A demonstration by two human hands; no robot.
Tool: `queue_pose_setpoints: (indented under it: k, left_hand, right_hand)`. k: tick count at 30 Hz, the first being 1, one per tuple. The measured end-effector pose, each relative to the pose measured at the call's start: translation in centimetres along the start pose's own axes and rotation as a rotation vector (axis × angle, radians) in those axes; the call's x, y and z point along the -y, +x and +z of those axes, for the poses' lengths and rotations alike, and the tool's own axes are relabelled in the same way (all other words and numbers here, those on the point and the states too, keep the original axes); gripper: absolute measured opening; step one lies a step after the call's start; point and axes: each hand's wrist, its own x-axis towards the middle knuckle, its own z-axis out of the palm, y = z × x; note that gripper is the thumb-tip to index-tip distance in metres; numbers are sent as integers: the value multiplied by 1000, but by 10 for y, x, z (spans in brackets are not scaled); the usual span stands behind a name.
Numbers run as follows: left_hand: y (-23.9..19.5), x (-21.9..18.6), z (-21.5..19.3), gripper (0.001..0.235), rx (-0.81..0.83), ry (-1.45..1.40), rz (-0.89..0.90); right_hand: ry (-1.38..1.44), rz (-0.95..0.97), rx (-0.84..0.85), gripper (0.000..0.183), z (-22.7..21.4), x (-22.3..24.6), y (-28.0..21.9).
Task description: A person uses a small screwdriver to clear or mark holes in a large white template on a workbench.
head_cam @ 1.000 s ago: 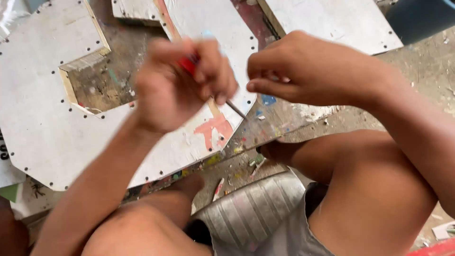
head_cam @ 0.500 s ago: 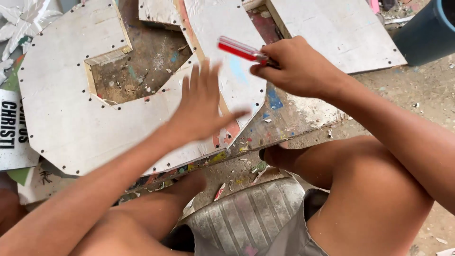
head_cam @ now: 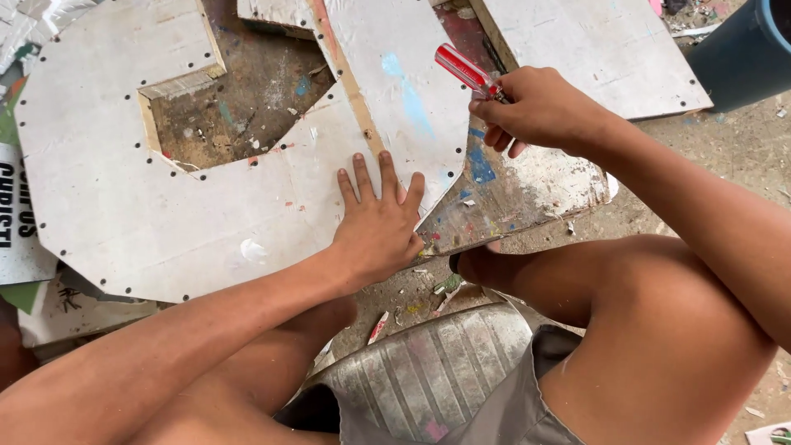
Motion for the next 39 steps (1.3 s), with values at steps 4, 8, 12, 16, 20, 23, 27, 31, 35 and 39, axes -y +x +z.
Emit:
queue_pose_setpoints:
  k: [4, 8, 12, 16, 20, 23, 27, 31, 35, 39]
  left_hand:
    - [2, 6, -9, 77, 20, -15, 12]
    - [8, 27, -38, 73, 65, -36, 55]
    - [26, 80, -45, 94, -29, -211, -306]
    - [26, 153, -1, 83, -73, -172, -577]
    - [8, 182, 14, 58, -107, -236, -546]
    - [-1, 184, 23, 64, -114, -304, -538]
    - [-1, 186, 17, 69, -76, -360, -490]
    - [2, 184, 5, 72, -16, -389, -506]
    - [1, 184, -2, 70, 14, -412, -490]
    - [-3, 191, 4, 74, 32, -357, -458]
  right_hand:
    - [-41, -83, -15, 31, -2, 0, -2]
    - [-156, -120, -48, 34, -5, 1, -2]
    - [-95, -85, -165, 30, -10, -17, 16]
    - [-292, -47, -347, 45, -43, -59, 58]
    - [-459, -2, -402, 53, -90, -152, 77]
    - [-511, 177, -327, 58, -110, -195, 63]
    - [-430, 225, -360, 49, -118, -227, 48]
    - [-277, 260, -389, 52, -126, -247, 42]
    - [-207, 315, -410, 55, -122, -243, 37]
    - [-326, 300, -379, 55, -121, -249, 39]
